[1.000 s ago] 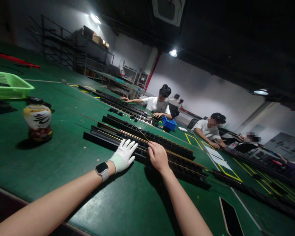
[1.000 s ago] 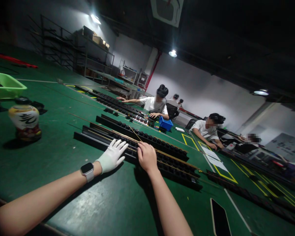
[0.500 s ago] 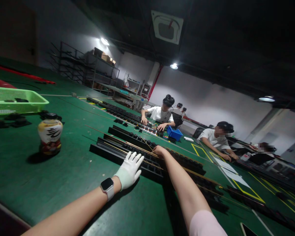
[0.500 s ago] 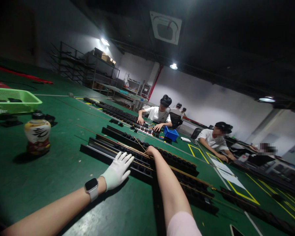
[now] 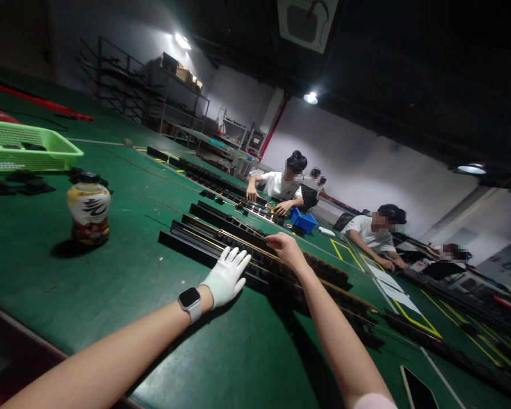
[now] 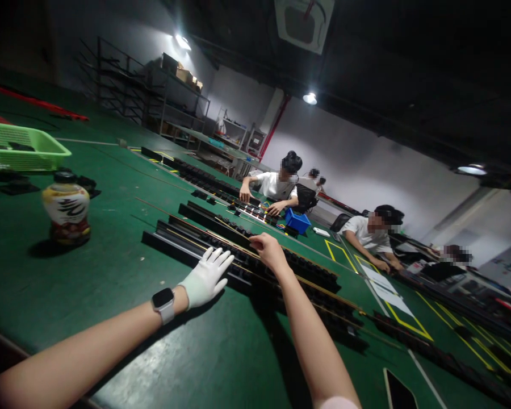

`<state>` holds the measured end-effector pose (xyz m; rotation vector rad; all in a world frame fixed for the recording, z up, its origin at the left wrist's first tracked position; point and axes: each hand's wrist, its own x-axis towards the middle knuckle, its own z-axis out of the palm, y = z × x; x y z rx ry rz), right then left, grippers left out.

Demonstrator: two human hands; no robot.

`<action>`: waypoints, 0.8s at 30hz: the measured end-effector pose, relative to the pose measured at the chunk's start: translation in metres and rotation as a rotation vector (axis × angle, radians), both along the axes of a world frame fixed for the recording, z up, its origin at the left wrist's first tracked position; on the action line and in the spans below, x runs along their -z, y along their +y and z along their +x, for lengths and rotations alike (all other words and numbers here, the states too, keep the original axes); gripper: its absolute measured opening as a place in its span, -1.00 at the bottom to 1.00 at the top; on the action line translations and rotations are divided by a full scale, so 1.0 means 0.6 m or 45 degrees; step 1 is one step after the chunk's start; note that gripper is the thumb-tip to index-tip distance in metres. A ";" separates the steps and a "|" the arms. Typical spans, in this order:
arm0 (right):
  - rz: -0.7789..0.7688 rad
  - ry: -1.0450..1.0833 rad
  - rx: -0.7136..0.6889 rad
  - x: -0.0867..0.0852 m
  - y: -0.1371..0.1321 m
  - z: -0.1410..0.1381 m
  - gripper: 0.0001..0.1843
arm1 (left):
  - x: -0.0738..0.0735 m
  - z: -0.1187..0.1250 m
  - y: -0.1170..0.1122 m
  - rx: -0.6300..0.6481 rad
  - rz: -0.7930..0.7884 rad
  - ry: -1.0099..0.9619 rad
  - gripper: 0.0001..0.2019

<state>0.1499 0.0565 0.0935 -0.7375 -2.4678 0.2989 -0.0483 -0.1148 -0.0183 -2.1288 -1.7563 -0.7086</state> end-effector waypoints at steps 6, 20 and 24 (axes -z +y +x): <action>-0.025 -0.045 0.090 0.046 -0.064 0.044 -0.71 | 0.003 0.004 0.003 -0.022 -0.024 0.007 -0.32; -0.215 -0.045 0.082 0.085 -0.059 0.066 -0.56 | 0.015 0.015 0.001 -0.217 -0.011 -0.112 -0.26; -0.216 -0.087 0.049 0.088 -0.059 0.067 -0.62 | 0.017 0.012 0.005 -0.233 -0.009 -0.101 -0.27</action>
